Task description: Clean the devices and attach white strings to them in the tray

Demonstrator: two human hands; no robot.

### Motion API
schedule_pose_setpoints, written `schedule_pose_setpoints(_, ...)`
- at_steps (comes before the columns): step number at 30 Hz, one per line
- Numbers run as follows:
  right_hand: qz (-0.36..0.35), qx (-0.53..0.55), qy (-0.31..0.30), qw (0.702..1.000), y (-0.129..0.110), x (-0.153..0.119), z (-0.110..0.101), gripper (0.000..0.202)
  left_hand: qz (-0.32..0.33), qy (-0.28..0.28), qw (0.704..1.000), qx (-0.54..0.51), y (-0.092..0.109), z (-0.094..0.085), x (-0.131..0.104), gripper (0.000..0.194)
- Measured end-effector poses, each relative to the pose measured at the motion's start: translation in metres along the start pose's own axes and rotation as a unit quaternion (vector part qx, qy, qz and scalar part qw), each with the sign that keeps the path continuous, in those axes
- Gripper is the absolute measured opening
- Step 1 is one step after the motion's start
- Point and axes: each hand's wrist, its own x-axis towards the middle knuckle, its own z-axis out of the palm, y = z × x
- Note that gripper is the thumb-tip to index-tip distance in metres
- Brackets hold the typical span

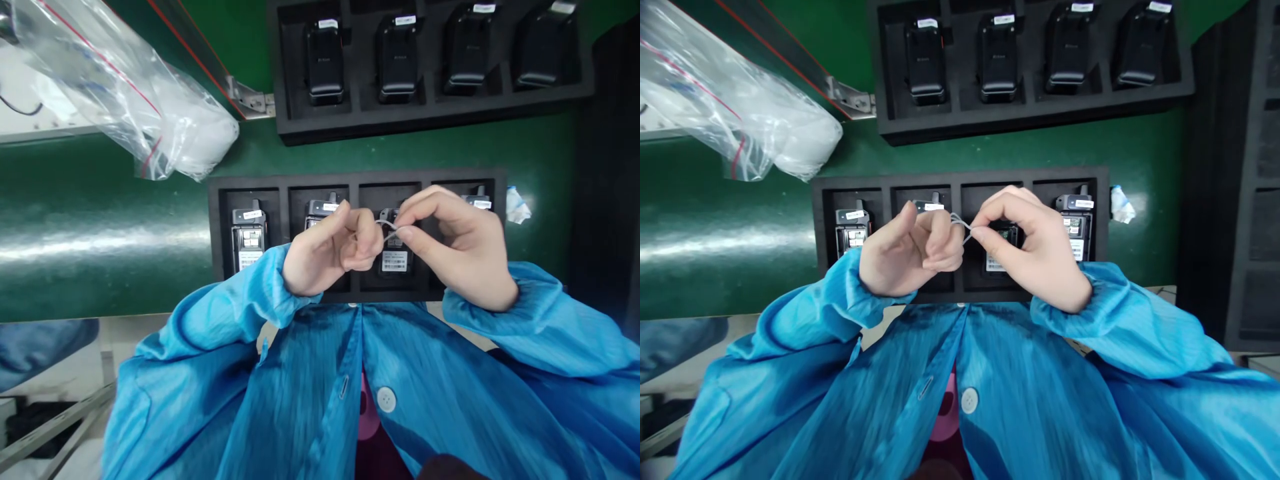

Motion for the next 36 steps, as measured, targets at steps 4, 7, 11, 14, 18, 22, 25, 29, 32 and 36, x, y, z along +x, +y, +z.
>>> schedule_pose_setpoints(4,-0.085,-0.060,0.047,0.993,0.002,-0.002,-0.003,0.002,0.031,0.024,0.998,-0.049,-0.008,-0.001,0.004,0.068)
schedule_pose_setpoints(7,-0.120,-0.123,0.047,0.984,0.006,-0.005,-0.010,0.004,0.047,0.034,0.998,-0.017,-0.017,-0.006,0.005,0.070)
schedule_pose_setpoints(11,-0.106,-0.190,-0.016,0.976,0.011,-0.012,-0.024,0.006,0.072,0.067,0.988,0.118,-0.026,-0.015,0.005,0.068)
schedule_pose_setpoints(14,-0.047,-0.217,-0.087,0.971,0.019,-0.019,-0.029,0.006,0.108,0.104,0.972,0.180,-0.027,-0.020,0.002,0.055)
schedule_pose_setpoints(18,-0.011,-0.255,-0.115,0.960,0.044,-0.024,-0.023,0.006,0.160,0.084,0.935,0.305,-0.023,-0.022,-0.004,0.037)
schedule_pose_setpoints(22,-0.010,-0.291,-0.122,0.949,0.063,-0.023,-0.016,0.008,0.211,0.007,0.807,0.551,-0.028,-0.019,-0.004,0.034)
schedule_pose_setpoints(25,-0.011,-0.311,-0.116,0.943,0.064,-0.022,-0.014,0.010,0.250,-0.007,0.672,0.697,-0.037,-0.016,0.000,0.036)
schedule_pose_setpoints(29,-0.004,-0.329,-0.120,0.937,0.059,-0.022,-0.013,0.011,0.253,-0.025,0.599,0.760,-0.046,-0.012,0.005,0.035)
schedule_pose_setpoints(32,-0.007,-0.337,-0.114,0.934,0.059,-0.023,-0.012,0.012,0.243,-0.041,0.588,0.771,-0.046,-0.012,0.008,0.038)
schedule_pose_setpoints(36,-0.024,-0.346,-0.102,0.932,0.063,-0.024,-0.011,0.012,0.270,-0.045,0.560,0.782,-0.044,-0.013,0.009,0.045)
